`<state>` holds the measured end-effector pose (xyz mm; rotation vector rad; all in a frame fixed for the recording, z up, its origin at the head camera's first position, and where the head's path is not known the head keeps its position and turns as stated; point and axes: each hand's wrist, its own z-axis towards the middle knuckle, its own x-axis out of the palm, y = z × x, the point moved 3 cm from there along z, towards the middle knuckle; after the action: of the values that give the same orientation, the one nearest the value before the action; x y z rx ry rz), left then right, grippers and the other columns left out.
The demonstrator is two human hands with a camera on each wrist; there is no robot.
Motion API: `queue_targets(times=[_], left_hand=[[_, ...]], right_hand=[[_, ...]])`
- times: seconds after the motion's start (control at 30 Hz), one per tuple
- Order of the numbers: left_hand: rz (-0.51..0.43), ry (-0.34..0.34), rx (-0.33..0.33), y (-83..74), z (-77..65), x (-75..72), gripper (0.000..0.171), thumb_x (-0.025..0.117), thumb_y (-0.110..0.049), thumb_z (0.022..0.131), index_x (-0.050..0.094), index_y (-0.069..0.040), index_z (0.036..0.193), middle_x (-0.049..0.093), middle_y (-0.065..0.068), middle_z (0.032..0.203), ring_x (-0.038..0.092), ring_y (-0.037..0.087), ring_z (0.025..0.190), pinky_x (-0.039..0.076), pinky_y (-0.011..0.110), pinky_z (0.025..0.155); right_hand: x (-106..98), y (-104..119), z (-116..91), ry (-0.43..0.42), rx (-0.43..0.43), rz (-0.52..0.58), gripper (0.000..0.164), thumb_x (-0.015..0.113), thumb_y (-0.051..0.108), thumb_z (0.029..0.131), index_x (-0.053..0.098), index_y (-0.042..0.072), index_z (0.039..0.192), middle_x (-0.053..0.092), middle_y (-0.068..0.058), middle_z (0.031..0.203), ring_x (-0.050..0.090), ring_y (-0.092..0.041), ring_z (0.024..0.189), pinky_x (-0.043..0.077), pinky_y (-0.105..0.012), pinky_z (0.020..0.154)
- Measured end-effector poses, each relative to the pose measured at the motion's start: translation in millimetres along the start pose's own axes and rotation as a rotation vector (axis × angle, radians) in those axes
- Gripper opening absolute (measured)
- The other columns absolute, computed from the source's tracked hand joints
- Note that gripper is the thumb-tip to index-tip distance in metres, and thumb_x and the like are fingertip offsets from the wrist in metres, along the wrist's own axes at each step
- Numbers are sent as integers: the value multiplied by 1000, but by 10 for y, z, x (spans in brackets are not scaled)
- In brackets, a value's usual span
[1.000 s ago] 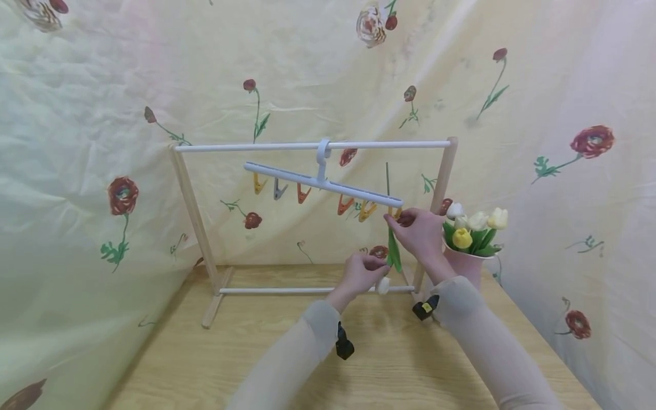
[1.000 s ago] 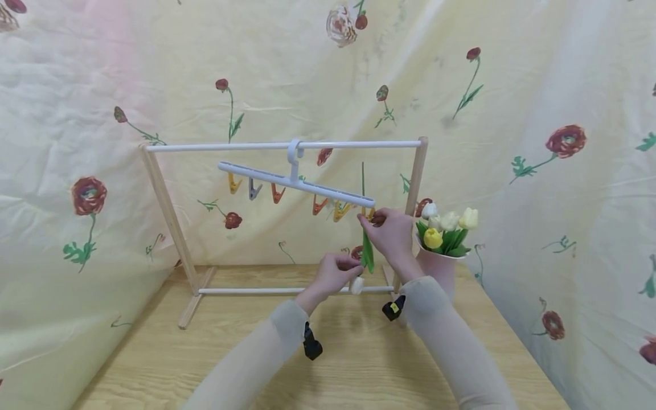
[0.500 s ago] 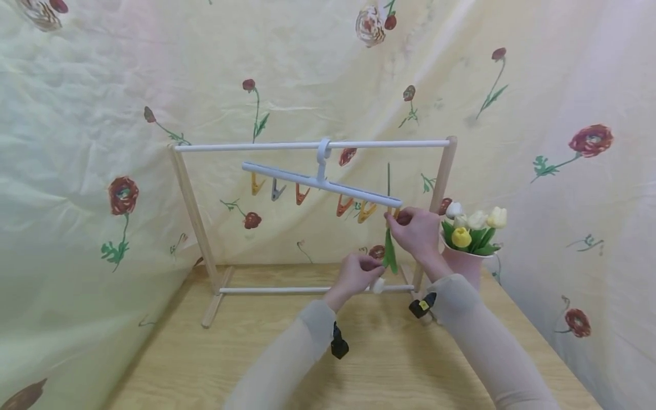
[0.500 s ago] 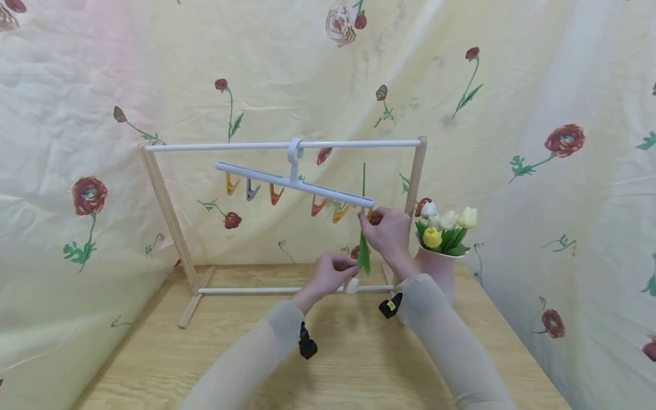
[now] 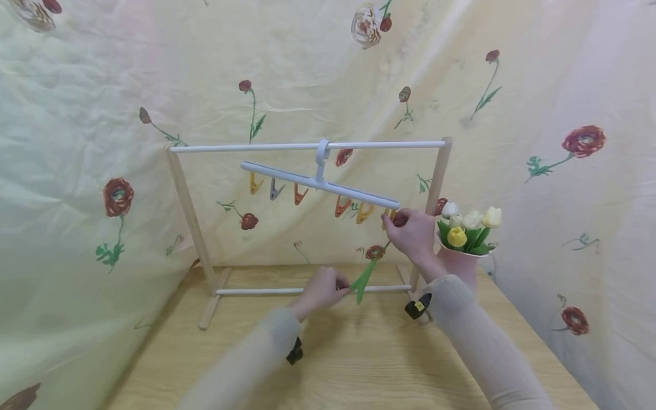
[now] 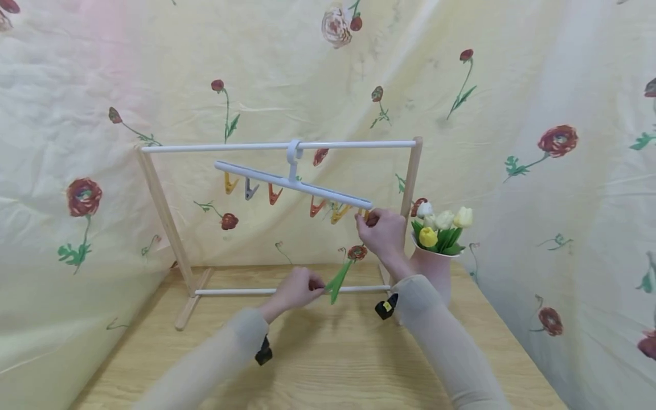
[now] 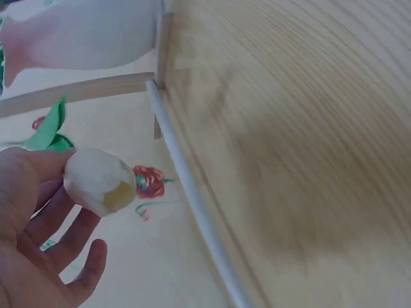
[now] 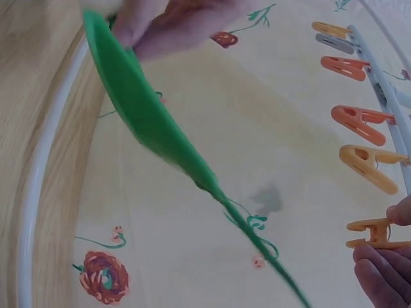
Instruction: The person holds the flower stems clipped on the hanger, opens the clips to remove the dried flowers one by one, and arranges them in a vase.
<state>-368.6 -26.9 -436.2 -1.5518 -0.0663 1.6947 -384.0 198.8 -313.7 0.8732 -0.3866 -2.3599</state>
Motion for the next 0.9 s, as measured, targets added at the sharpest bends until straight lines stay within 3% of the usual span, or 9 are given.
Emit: queue_targets(times=[0.17,0.3,0.5,0.7,0.8,0.9], left_hand=[[248,56,80,50,-211,-140,7,81,-21,96,84,-16,93,81,-5,87,69,1,72,54,15,67],[378,65,173,22,-361,-229,7,82,-22,95,84,-18,89,81,-8,85,67,0,70,53,16,66],[491,60,270,-60,-534,-360,14,82,-21,94,82,-22,80,77,-11,78,59,0,66,50,21,66],[590,-13,325,-128,-647,-500,11,84,-23,92,83,-24,81,78,-13,80,68,8,75,54,30,73],[627,-55,352,-153,-682,-566,8,85,-24,91,84,-25,83,80,-13,83,71,10,79,54,32,75],[655,-85,359,-152,-694,-616,5,87,-26,89,84,-26,85,81,-13,86,72,10,82,53,32,74]], right_hand=[[42,7,-22,3,-7,-8,29,81,27,92,78,-1,82,79,-16,75,75,-29,63,58,-36,60],[57,2,-29,1,-18,-27,30,82,27,92,77,-1,81,78,-16,75,75,-29,64,60,-40,60],[51,-25,-51,5,-2,-28,31,83,28,91,77,0,80,79,-16,76,76,-28,65,60,-34,60],[10,-39,-72,35,-6,-27,31,80,29,94,78,-1,89,80,-17,79,77,-30,68,62,-41,62],[-34,-15,-112,91,-23,-57,28,77,27,95,80,0,94,80,-15,81,77,-28,69,62,-42,64],[-62,93,-174,215,-114,-54,18,76,20,96,80,2,95,80,-11,81,76,-23,69,63,-40,67]])
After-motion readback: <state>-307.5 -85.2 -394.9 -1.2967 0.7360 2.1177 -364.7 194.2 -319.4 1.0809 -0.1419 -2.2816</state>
